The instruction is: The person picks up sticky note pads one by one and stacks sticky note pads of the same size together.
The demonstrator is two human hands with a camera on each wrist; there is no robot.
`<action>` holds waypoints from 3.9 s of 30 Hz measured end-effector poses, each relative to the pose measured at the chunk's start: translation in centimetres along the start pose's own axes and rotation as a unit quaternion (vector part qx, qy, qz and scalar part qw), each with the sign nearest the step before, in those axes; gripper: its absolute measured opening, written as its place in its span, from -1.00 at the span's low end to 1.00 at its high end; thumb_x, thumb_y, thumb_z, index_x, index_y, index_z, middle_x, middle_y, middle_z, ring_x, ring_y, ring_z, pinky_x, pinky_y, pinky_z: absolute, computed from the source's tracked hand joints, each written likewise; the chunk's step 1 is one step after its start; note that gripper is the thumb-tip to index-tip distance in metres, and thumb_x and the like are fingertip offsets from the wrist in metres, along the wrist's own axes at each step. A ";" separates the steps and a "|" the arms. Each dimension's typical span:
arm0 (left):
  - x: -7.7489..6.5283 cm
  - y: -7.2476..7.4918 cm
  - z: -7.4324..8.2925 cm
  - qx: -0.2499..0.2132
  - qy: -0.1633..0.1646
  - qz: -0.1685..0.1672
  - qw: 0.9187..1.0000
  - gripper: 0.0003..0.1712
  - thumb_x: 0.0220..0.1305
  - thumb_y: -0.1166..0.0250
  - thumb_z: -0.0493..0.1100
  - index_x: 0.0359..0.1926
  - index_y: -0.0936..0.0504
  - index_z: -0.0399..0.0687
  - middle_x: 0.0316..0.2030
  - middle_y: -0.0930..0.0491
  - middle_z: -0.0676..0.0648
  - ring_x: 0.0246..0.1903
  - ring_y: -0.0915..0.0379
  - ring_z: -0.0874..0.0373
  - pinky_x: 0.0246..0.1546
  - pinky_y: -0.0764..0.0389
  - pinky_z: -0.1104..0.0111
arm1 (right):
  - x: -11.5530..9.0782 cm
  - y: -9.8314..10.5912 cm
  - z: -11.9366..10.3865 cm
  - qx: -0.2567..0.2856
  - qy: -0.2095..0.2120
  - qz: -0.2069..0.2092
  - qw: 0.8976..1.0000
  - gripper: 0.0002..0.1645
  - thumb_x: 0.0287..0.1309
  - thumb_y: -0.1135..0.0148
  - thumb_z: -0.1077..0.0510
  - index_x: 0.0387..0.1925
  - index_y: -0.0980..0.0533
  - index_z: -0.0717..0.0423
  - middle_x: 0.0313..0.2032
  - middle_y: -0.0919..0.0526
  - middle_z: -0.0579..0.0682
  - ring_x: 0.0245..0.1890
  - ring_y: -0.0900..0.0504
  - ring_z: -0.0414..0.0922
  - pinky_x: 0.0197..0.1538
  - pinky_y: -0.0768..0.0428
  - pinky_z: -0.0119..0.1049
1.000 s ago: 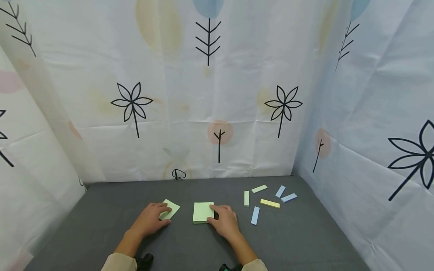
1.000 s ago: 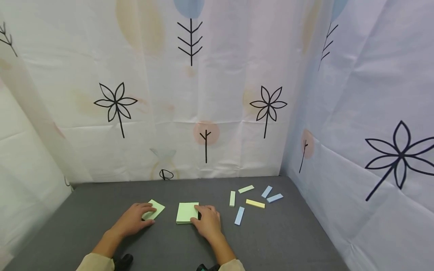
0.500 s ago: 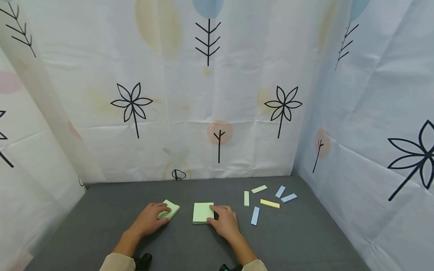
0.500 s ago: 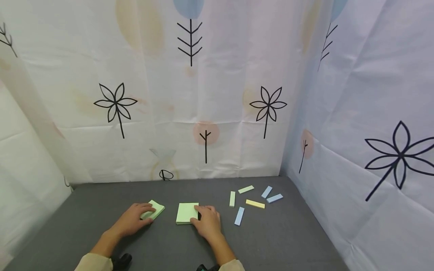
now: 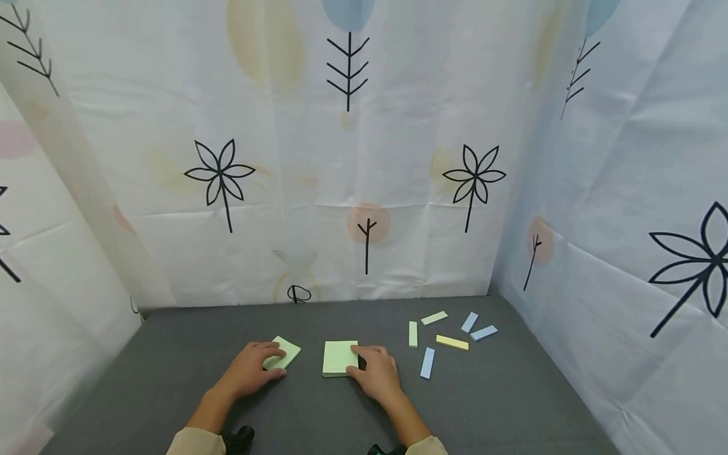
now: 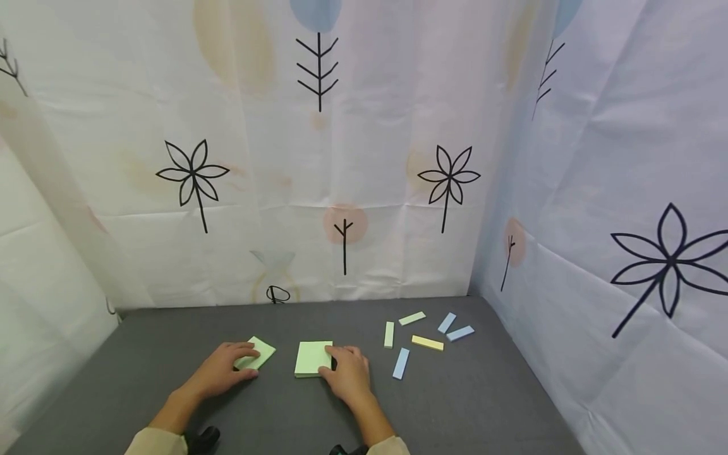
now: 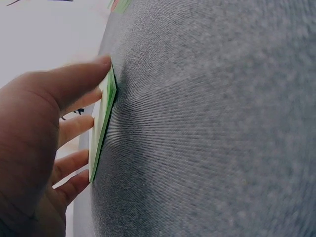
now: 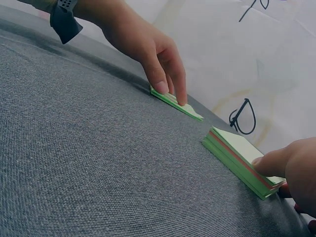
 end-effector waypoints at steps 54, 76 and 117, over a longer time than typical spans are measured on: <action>-2.3 1.8 -1.0 -0.148 0.155 0.199 0.956 -0.58 -0.03 -0.46 -0.37 -0.12 -0.52 -0.16 -0.19 -0.61 -0.18 -0.23 -0.49 -0.08 -0.20 -0.40 0.04 | 0.1 0.0 0.2 0.005 0.001 -0.003 1.000 -0.46 0.06 -0.42 -0.02 0.11 -0.60 -0.01 -0.02 -0.66 0.03 0.10 -0.46 0.10 0.05 -0.35 0.19; -0.2 -2.4 -0.3 -0.464 0.197 0.155 0.850 -0.47 0.15 -0.37 -0.39 0.17 -0.51 -0.34 -0.14 -0.62 -0.28 -0.39 -0.61 0.06 -0.43 -0.64 0.27 | 0.0 0.0 0.1 0.006 -0.003 0.002 1.000 -0.47 0.05 -0.43 0.00 0.10 -0.61 0.01 -0.02 -0.66 0.01 0.09 -0.47 0.08 0.05 -0.35 0.18; 2.2 -3.0 5.4 -0.246 0.145 0.186 0.940 -0.46 0.02 -0.47 -0.31 0.09 -0.59 -0.23 -0.17 -0.66 -0.19 -0.28 -0.61 -0.04 -0.34 -0.59 0.13 | 0.1 1.1 -0.8 -0.020 0.022 0.026 0.999 -0.55 0.05 -0.33 0.22 0.05 -0.63 0.07 -0.09 -0.69 0.06 0.01 -0.54 0.11 -0.01 -0.43 0.17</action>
Point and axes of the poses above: each hand's wrist, its own x-axis towards the middle knuckle, its own y-axis out of the back of the hand, z = x × y, the point moved 10 cm from there along x, towards the middle knuckle
